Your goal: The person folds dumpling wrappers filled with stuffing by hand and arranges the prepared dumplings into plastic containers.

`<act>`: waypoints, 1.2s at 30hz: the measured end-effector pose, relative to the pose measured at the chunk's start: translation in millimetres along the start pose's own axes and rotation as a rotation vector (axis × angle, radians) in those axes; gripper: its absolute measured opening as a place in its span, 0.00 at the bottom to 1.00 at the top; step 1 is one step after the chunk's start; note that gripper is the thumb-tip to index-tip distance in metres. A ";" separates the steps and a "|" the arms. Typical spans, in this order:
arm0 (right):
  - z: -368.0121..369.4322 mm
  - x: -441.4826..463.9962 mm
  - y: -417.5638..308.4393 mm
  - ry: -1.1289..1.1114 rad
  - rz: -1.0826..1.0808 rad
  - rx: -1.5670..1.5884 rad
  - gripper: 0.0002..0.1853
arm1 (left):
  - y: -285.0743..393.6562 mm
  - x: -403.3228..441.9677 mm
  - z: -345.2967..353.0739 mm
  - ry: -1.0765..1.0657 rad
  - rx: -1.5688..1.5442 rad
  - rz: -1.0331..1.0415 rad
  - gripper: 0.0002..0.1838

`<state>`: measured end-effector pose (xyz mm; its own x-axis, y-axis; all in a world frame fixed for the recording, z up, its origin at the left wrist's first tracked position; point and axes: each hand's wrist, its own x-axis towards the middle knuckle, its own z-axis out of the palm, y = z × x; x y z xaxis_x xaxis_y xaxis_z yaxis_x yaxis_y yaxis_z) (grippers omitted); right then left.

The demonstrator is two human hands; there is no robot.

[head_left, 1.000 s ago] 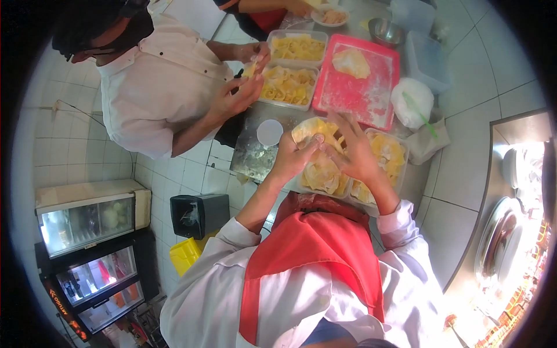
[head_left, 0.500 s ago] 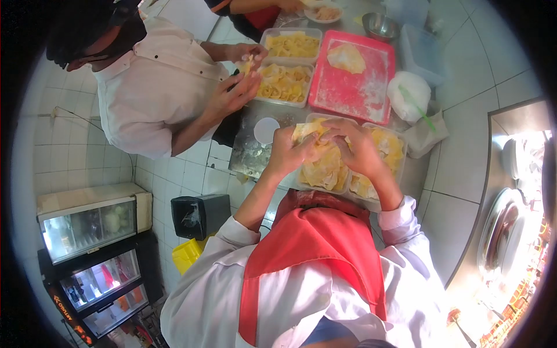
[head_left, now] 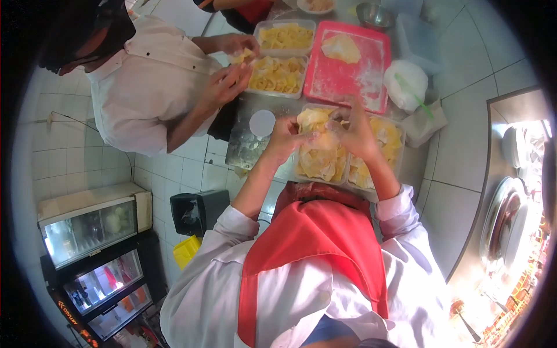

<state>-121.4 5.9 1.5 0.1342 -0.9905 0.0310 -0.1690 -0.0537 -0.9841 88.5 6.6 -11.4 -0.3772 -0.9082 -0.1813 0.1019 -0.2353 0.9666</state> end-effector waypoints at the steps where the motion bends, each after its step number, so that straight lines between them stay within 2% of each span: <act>1: 0.9 0.3 1.8 0.004 0.004 0.059 0.30 | -4.9 3.2 0.6 0.001 -0.045 0.005 0.18; 6: 12.1 -16.4 43.9 -0.004 -0.034 0.056 0.23 | -31.4 -14.4 12.1 -0.005 -0.108 -0.062 0.24; 8: 20.1 -39.0 68.9 -0.110 -0.033 -0.102 0.20 | -60.0 -39.2 15.5 0.016 -0.101 -0.193 0.26; 12: 44.6 -76.5 77.1 -0.134 0.162 -0.074 0.20 | -101.3 -79.2 14.3 -0.007 -0.059 -0.273 0.20; 15: 54.4 -84.4 78.4 -0.161 0.213 -0.119 0.18 | -106.1 -95.9 16.0 0.065 -0.141 -0.303 0.20; 17: 54.4 -77.1 83.4 -0.132 0.139 -0.202 0.18 | -96.2 -96.6 18.3 0.237 -0.449 -0.377 0.21; 18: 54.8 -72.2 84.0 -0.140 0.146 -0.206 0.18 | -95.7 -95.7 15.9 0.242 -0.458 -0.382 0.21; 20: 57.7 -61.8 83.9 -0.134 0.118 -0.250 0.18 | -93.6 -93.6 8.9 0.233 -0.145 -0.445 0.21; 21: 60.4 -58.9 86.9 -0.144 0.120 -0.253 0.18 | -85.0 -92.9 11.6 0.321 0.221 -0.370 0.23; 22: 63.9 -56.8 91.7 -0.130 0.026 -0.321 0.17 | -81.1 -92.0 13.9 0.326 0.216 -0.371 0.23; 23: 66.4 -55.1 96.5 -0.114 -0.068 -0.389 0.17 | -78.6 -90.5 16.8 0.363 0.530 -0.330 0.25; 24: 66.9 -53.7 102.1 -0.119 -0.069 -0.389 0.17 | -76.6 -89.1 18.9 0.395 0.845 -0.283 0.28; 25: 66.4 -52.0 107.3 -0.135 -0.085 -0.442 0.17 | -74.8 -86.7 19.5 0.399 0.844 -0.286 0.28; 27: 66.8 -49.3 113.3 -0.156 -0.100 -0.494 0.18 | -74.0 -81.5 20.3 0.220 1.139 -0.034 0.31; 31: 62.7 -48.0 114.0 -0.163 -0.103 -0.494 0.18 | -91.0 -69.4 25.4 0.253 1.229 -0.095 0.33; 33: 63.7 -50.7 115.6 -0.175 -0.098 -0.481 0.18 | -104.9 -62.9 24.0 0.357 1.200 -0.109 0.33; 36: 64.7 -47.7 115.9 -0.188 -0.090 -0.513 0.18 | -106.6 -55.7 23.1 0.338 1.217 -0.148 0.34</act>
<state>-84.2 55.2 -125.4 0.3339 -0.9420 0.0331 -0.5963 -0.2383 -0.7666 77.4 90.3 -100.2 -0.0415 -0.9854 -0.1650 -0.8965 -0.0362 0.4416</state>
